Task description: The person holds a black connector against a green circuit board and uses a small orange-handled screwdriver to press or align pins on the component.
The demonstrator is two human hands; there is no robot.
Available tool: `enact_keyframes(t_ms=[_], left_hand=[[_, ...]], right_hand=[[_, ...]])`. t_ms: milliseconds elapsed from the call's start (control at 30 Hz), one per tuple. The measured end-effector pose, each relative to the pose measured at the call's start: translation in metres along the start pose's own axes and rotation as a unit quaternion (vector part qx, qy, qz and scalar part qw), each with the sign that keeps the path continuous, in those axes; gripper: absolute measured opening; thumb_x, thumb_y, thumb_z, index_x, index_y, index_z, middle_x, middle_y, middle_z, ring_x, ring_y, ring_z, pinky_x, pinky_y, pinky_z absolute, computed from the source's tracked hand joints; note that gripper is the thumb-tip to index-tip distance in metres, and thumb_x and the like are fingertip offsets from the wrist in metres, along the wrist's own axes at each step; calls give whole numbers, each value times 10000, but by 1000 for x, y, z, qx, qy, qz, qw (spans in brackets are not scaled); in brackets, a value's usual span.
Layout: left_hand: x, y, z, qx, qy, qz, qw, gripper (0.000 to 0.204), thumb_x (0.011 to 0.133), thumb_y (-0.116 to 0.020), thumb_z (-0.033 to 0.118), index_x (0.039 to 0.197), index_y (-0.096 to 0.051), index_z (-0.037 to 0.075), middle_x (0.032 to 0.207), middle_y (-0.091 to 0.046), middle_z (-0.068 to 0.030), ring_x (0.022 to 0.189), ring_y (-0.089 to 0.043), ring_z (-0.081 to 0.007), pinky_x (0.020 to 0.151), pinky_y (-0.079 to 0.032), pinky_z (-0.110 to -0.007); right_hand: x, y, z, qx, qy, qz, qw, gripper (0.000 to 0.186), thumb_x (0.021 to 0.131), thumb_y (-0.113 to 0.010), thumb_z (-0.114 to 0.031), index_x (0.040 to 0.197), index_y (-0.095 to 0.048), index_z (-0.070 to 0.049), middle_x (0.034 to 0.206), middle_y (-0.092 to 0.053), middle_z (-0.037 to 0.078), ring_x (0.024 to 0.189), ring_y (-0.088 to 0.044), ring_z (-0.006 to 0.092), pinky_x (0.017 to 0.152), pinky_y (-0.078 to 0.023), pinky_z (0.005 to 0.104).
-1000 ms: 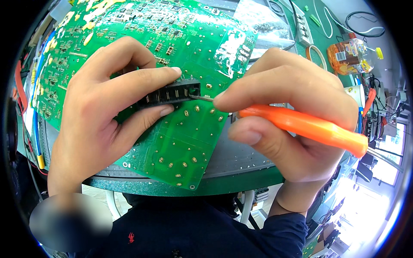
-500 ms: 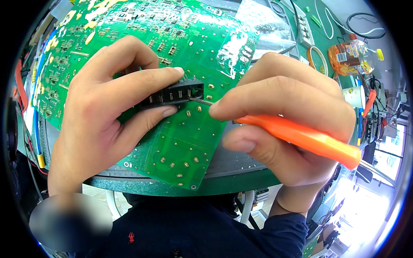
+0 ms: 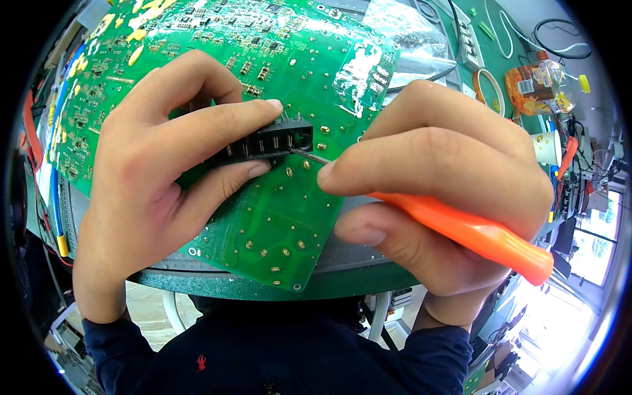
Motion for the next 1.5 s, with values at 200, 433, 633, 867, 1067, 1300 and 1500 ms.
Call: enact_keyframes(t_ms=[200, 433, 633, 867, 1067, 1300, 1500], left_hand=[[1, 1, -1, 0, 5, 0, 1000, 380, 677, -787, 23, 1045, -691, 13, 912, -559, -122, 778, -588, -260, 666, -486, -332], [0, 2, 0, 4, 11, 0, 1000, 370, 686, -783, 26, 1042, -687, 8, 906, -557, -123, 774, -587, -261, 662, -483, -332], [0, 3, 2, 5, 19, -5, 1000, 361, 693, -780, 28, 1040, -684, 3, 901, -554, -125, 772, -587, -262, 659, -481, -331], [8, 3, 7, -6, 55, -12, 998, 350, 701, -776, 31, 1037, -679, -2, 895, -552, -126, 768, -586, -263, 655, -478, -331], [9, 0, 3, 41, 51, -66, 996, 331, 707, -766, 21, 1024, -675, -6, 873, -545, -124, 755, -579, -257, 638, -469, -322], [9, -2, 16, 88, -29, -82, 992, 284, 695, -774, 58, 949, -657, 5, 850, -549, -122, 716, -553, -260, 616, -435, -328], [7, -8, 18, 96, -39, -95, 990, 292, 663, -789, 83, 914, -650, 31, 846, -568, -112, 705, -552, -271, 618, -431, -343]], right_hand=[[-1, 2, -1, -5, 5, 9, 1000, 389, 870, -707, -400, 873, -685, -12, 699, -535, 73, 593, -474, 166, 533, -319, 299], [0, 1, -1, -3, 9, 2, 1000, 374, 874, -703, -386, 887, -685, -12, 706, -538, 74, 596, -478, 169, 537, -327, 301], [1, 1, -3, -13, 17, -10, 1000, 365, 850, -724, -353, 927, -681, 1, 753, -558, 99, 637, -503, 178, 559, -348, 300], [4, 1, -3, -34, 38, -25, 998, 405, 802, -783, -237, 1049, -630, 45, 907, -637, 173, 783, -615, 225, 698, -478, 306], [-2, 0, 6, 45, -29, 11, 999, 399, 794, -790, -149, 1081, -586, 39, 935, -662, 188, 848, -667, 243, 762, -517, 306], [-7, 3, 15, 117, -135, 131, 975, 463, 763, -811, -105, 1111, -536, 29, 838, -687, 170, 817, -694, 219, 764, -542, 318], [-2, -4, 11, 98, -128, 51, 986, 361, 774, -807, -106, 1006, -555, 9, 847, -681, 178, 793, -695, 246, 734, -545, 314]])
Point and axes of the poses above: each hand's wrist, its own x-axis towards the middle knuckle, its own y-axis out of the back of the hand, z = x × y, the point moved 8 cm from there along x, towards the middle knuckle
